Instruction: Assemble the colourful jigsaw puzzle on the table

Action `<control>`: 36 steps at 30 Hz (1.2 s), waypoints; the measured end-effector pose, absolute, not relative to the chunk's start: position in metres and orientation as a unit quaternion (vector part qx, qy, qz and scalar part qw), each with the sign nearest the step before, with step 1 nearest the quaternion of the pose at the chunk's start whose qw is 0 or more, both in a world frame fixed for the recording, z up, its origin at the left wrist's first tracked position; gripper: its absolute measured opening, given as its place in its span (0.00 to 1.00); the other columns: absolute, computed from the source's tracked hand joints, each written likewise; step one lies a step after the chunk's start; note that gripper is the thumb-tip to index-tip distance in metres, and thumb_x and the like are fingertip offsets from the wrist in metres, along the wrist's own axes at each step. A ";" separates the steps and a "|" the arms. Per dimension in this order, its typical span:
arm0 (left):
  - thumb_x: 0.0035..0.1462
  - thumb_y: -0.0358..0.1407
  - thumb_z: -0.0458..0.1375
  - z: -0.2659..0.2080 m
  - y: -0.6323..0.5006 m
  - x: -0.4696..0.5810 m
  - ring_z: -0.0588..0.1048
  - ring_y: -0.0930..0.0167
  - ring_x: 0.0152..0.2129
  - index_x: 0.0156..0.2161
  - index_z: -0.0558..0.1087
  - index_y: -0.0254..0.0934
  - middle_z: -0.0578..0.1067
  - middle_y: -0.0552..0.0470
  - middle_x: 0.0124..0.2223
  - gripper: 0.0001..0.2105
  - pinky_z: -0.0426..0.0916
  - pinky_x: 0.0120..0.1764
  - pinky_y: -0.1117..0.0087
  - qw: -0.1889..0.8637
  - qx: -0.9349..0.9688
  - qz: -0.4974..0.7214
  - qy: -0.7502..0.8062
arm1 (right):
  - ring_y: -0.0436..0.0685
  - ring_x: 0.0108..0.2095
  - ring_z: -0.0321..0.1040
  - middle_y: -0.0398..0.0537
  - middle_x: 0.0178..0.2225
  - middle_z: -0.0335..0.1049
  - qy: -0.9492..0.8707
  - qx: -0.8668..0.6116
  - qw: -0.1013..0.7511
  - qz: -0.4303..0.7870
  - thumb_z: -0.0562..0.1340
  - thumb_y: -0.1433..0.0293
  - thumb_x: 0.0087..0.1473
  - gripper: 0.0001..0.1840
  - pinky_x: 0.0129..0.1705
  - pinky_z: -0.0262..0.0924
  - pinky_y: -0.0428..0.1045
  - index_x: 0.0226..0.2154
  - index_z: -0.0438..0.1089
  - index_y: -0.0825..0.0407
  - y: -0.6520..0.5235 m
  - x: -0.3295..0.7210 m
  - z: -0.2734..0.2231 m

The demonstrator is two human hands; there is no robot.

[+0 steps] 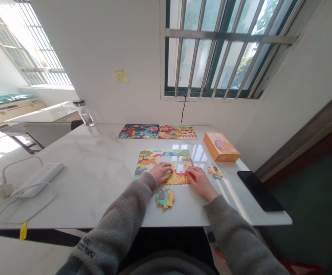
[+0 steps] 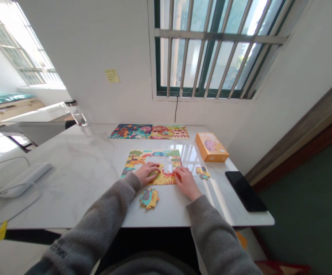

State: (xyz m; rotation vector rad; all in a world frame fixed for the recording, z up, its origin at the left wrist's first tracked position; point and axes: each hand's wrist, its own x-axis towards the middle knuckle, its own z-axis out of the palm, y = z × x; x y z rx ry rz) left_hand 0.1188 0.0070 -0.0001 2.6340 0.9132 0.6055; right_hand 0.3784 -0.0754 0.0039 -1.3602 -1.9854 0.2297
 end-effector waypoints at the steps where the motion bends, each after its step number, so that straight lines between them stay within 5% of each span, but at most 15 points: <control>1: 0.61 0.35 0.57 0.002 0.006 0.119 0.69 0.57 0.54 0.46 0.77 0.41 0.73 0.43 0.57 0.11 0.64 0.58 0.49 0.149 0.914 0.209 0.315 | 0.63 0.47 0.65 0.53 0.44 0.72 -0.769 -0.527 0.352 0.089 0.57 0.72 0.62 0.12 0.52 0.63 0.61 0.44 0.74 0.48 -0.076 0.378 0.005; 8: 0.64 0.38 0.53 0.013 0.003 0.110 0.70 0.58 0.51 0.46 0.77 0.37 0.74 0.41 0.54 0.12 0.64 0.58 0.52 0.138 0.904 0.262 0.307 | 0.62 0.51 0.64 0.52 0.45 0.72 -0.800 -0.459 0.381 0.069 0.56 0.75 0.61 0.14 0.57 0.60 0.62 0.46 0.74 0.48 -0.099 0.351 0.022; 20: 0.62 0.35 0.53 0.020 -0.001 0.100 0.72 0.62 0.43 0.40 0.77 0.39 0.77 0.46 0.42 0.10 0.66 0.52 0.59 0.131 0.897 0.271 0.324 | 0.62 0.49 0.64 0.50 0.46 0.68 -0.879 -0.368 0.266 0.146 0.71 0.66 0.52 0.17 0.54 0.64 0.59 0.46 0.74 0.43 -0.140 0.320 0.031; 28: 0.61 0.36 0.54 0.023 -0.007 0.097 0.74 0.65 0.40 0.40 0.77 0.39 0.78 0.48 0.39 0.09 0.68 0.49 0.62 0.170 0.886 0.283 0.327 | 0.62 0.49 0.66 0.51 0.47 0.69 -0.849 -0.373 0.324 0.184 0.71 0.71 0.48 0.24 0.54 0.65 0.59 0.48 0.70 0.46 -0.136 0.321 0.028; 36: 0.63 0.42 0.53 0.030 -0.011 0.095 0.75 0.69 0.33 0.42 0.77 0.39 0.80 0.51 0.37 0.13 0.68 0.36 0.70 0.304 0.821 0.303 0.377 | 0.65 0.55 0.66 0.53 0.51 0.70 -0.834 -0.392 0.369 0.119 0.67 0.71 0.53 0.25 0.57 0.63 0.63 0.54 0.67 0.46 -0.104 0.334 0.040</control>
